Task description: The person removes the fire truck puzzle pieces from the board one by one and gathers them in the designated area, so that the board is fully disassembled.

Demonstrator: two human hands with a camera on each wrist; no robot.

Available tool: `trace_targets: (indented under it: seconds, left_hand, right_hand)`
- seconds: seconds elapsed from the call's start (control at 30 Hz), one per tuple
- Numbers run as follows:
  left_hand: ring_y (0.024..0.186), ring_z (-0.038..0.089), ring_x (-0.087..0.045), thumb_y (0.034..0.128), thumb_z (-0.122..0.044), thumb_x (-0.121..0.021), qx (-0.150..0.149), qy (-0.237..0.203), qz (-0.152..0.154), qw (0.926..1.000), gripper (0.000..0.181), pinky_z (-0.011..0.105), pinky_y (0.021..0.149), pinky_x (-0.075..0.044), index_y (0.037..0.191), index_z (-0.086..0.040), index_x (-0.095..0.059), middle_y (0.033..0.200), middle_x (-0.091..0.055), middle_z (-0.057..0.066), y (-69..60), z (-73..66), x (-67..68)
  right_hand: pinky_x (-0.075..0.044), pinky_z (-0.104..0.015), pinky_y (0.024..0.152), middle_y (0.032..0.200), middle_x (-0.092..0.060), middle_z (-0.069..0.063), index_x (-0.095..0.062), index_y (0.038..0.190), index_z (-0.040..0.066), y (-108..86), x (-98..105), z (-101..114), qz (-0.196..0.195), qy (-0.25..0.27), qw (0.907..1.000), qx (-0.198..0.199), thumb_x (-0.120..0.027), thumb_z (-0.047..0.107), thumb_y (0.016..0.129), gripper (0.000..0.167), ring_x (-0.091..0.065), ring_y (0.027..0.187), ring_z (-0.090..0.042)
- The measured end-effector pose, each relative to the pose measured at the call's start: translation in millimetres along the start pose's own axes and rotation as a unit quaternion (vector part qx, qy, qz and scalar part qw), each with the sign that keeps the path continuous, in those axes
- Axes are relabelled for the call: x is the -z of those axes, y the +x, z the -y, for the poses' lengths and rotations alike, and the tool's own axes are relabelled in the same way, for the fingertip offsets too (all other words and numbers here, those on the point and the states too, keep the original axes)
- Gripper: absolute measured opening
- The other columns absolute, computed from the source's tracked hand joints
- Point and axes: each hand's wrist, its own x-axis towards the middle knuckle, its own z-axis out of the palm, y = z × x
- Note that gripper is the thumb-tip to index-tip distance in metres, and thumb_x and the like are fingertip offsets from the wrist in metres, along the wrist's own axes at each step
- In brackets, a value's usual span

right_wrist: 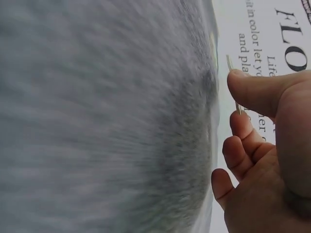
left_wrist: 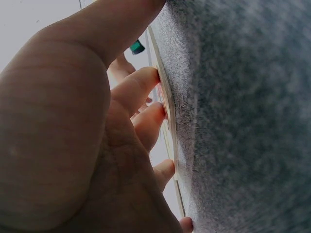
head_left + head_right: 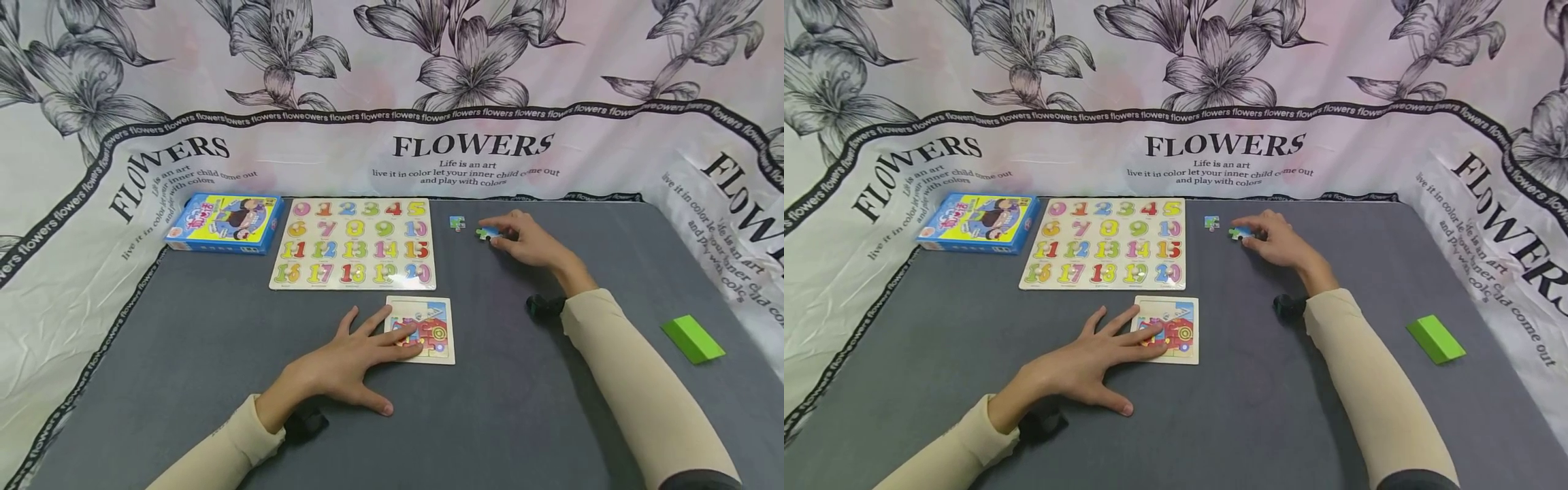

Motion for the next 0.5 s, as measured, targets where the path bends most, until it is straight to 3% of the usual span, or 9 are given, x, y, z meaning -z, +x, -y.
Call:
trace_targets:
  seconds: [0.2, 0.37, 0.5]
  left_hand:
    - [0.16, 0.027, 0.012, 0.0794, -0.061, -0.079, 0.002, -0.002, 0.001, 1.0, 0.095, 0.071, 0.119, 0.011, 0.159, -0.043, -0.03, 0.171, -0.012, -0.016, 0.2, -0.3, 0.4]
    - [0.16, 0.025, 0.013, 0.0792, -0.061, -0.079, 0.006, -0.001, 0.004, 1.0, 0.096, 0.069, 0.119, 0.013, 0.159, -0.044, -0.029, 0.171, -0.011, -0.018, 1.0, -0.4, 0.7]
    - [0.16, 0.027, 0.012, 0.0795, -0.061, -0.079, 0.004, 0.001, 0.003, 1.0, 0.096, 0.07, 0.119, 0.012, 0.159, -0.043, -0.029, 0.171, -0.011, -0.016, 0.7, -0.2, 0.7]
  right_hand:
    - [-0.03, -0.042, 0.076, 0.112, -0.05, -0.023, -0.058, 0.143, 0.008, 22.3, 5.3, -1.5, -0.014, -0.017, 0.9998, -0.003, -0.056, 0.008, 0.103, 0.04, -0.037, 0.091, -0.03]
    - [-0.029, -0.045, 0.079, 0.118, -0.053, -0.025, -0.059, 0.143, 0.009, 34.2, 5.9, 1.4, -0.022, -0.03, 0.9992, -0.014, -0.058, 0.009, 0.102, 0.041, -0.043, 0.097, -0.033]
    - [-0.023, -0.043, 0.076, 0.105, -0.053, -0.02, -0.062, 0.141, 0.011, 40.4, 2.2, 0.8, -0.014, -0.058, 0.998, -0.019, -0.059, 0.009, 0.101, 0.04, -0.042, 0.091, -0.031]
